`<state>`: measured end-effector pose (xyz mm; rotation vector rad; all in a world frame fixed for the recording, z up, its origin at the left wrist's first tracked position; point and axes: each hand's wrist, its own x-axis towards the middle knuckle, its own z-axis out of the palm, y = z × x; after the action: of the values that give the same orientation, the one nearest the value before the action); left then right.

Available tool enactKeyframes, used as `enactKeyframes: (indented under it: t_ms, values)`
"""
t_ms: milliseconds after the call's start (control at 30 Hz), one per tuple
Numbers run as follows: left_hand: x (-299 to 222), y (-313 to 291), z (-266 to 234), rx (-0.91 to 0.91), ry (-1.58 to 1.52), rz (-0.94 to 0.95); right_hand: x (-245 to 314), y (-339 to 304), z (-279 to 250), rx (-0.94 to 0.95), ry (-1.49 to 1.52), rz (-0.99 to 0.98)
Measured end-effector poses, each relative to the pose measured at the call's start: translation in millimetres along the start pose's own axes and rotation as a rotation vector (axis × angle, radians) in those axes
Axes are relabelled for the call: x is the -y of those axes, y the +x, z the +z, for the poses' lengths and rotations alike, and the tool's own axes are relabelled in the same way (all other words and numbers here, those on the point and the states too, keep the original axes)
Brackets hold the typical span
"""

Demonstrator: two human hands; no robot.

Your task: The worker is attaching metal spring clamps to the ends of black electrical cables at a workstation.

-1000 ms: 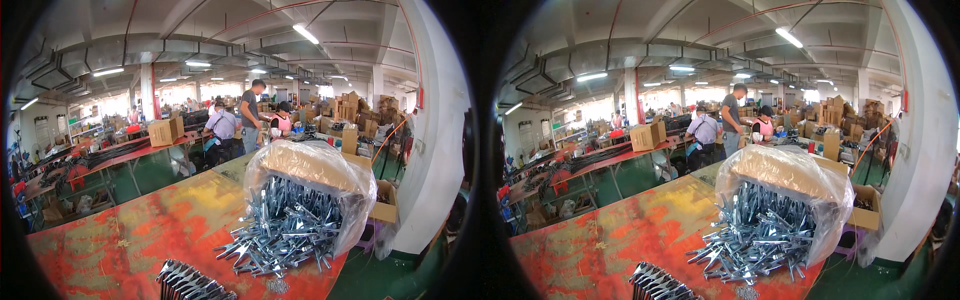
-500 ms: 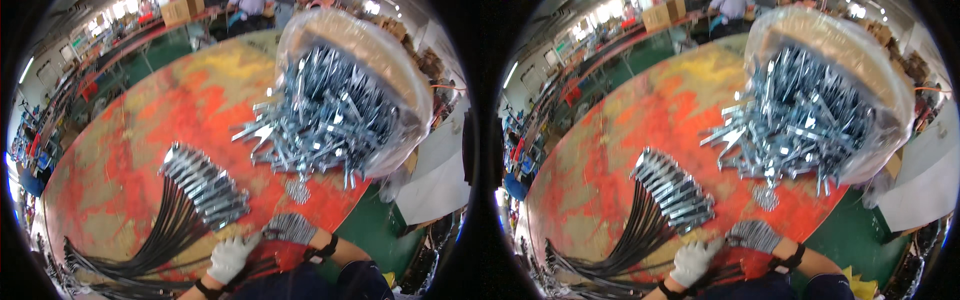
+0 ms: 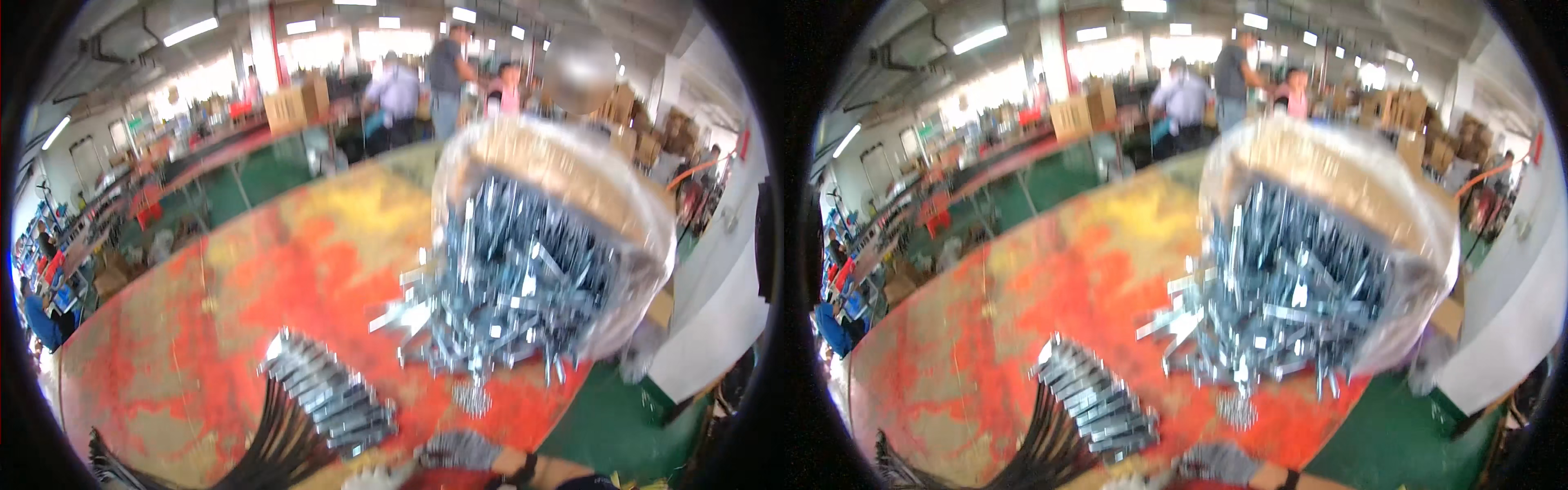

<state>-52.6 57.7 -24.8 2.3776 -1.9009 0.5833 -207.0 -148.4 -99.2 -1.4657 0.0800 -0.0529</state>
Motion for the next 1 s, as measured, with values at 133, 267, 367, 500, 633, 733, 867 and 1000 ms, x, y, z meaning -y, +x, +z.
enactKeyframes:
  t_ms: [133, 267, 367, 500, 633, 733, 867, 1000]
  values:
    - [-0.4, -6.8, -40.2, 0.359, -0.32, -0.039, 60.6, 9.1, 3.0, 0.077, -0.508, 0.067]
    - [-0.2, -2.1, -37.1, 0.593, -0.46, -0.072, 66.5, 13.8, 11.3, 0.043, -0.576, 0.183]
    - [1.9, 6.7, -32.1, 0.585, -0.459, -0.064, 72.5, 16.0, 8.7, 0.023, -0.536, 0.217]
    - [4.8, 10.1, -30.9, 0.579, -0.461, -0.072, 21.3, 22.8, -2.2, -0.192, -0.642, -0.201]
    - [5.2, 9.0, -30.9, 0.589, -0.469, -0.078, 29.8, 20.7, 2.6, -0.247, -0.877, -0.295]
    - [4.4, 8.7, -31.1, 0.605, -0.476, -0.079, 37.9, 13.2, 10.8, -0.259, -0.732, -0.245]
    - [-1.9, 3.3, -36.6, 0.632, -0.506, -0.12, 31.1, 2.6, -2.8, -0.091, -0.981, -0.211]
    - [-4.3, 5.9, -33.7, 0.651, -0.486, -0.074, 52.2, -4.4, 0.2, -0.099, -0.947, -0.095]
